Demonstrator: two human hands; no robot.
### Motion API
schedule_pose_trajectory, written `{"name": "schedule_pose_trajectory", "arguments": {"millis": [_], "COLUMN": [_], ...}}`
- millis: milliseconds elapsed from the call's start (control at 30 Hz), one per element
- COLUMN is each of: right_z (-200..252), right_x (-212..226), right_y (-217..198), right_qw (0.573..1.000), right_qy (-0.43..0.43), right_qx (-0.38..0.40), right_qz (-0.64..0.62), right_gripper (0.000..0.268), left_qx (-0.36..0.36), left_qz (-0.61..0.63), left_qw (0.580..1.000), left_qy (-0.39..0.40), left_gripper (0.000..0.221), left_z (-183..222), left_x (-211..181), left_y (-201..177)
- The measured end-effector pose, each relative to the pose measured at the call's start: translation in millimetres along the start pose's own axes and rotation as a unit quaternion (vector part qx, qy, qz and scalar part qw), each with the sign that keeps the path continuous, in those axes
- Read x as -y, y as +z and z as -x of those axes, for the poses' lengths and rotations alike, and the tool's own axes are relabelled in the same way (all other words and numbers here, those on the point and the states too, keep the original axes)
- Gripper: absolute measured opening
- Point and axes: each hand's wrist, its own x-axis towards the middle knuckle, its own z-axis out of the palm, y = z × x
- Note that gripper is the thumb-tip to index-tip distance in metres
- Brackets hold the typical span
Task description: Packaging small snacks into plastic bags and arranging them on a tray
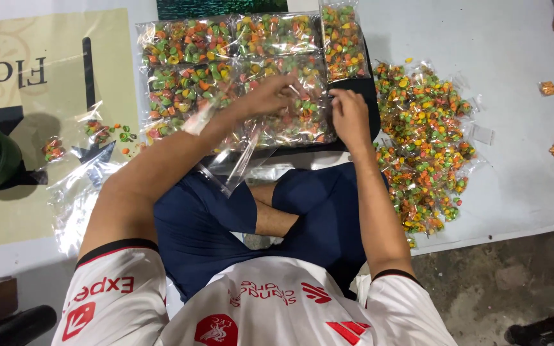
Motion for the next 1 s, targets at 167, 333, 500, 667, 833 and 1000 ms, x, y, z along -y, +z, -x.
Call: {"name": "schedule_pose_trajectory", "arguments": {"millis": [167, 333, 500, 667, 833, 1000], "right_z": [-0.3, -1.5, -5.3, -16.1, -22.5, -21.1], "right_x": [-15.0, -11.6, -8.5, -14.1, -7.8, -12.6], "right_y": [16.9, 13.3, 4.5, 10.0, 8.0, 12.9], "right_qw": [0.995, 0.966, 0.918, 0.919, 0.911, 0.897], "right_qy": [0.033, 0.11, 0.165, 0.155, 0.157, 0.153], "right_qx": [0.017, 0.025, 0.036, 0.074, 0.083, 0.114], "right_qz": [-0.089, -0.235, -0.359, -0.355, -0.373, -0.399], "right_gripper": [0.022, 0.018, 0.02, 0.018, 0.015, 0.019], "left_qx": [-0.069, -0.146, -0.166, -0.145, -0.156, -0.147], "left_qz": [0.081, 0.16, 0.135, 0.042, -0.002, 0.009], "left_qw": [0.994, 0.976, 0.976, 0.989, 0.986, 0.988], "left_qy": [-0.016, -0.014, -0.033, -0.012, 0.053, 0.043], "left_gripper": [0.038, 0.041, 0.034, 0.02, 0.012, 0.021], "left_z": [-1.7, -26.5, -20.6, -21.8, -27.9, -29.1], "left_x": [2.0, 40.3, 19.7, 15.3, 24.9, 30.7], "left_y": [25.0, 32.9, 40.9, 41.5, 40.9, 38.3]}}
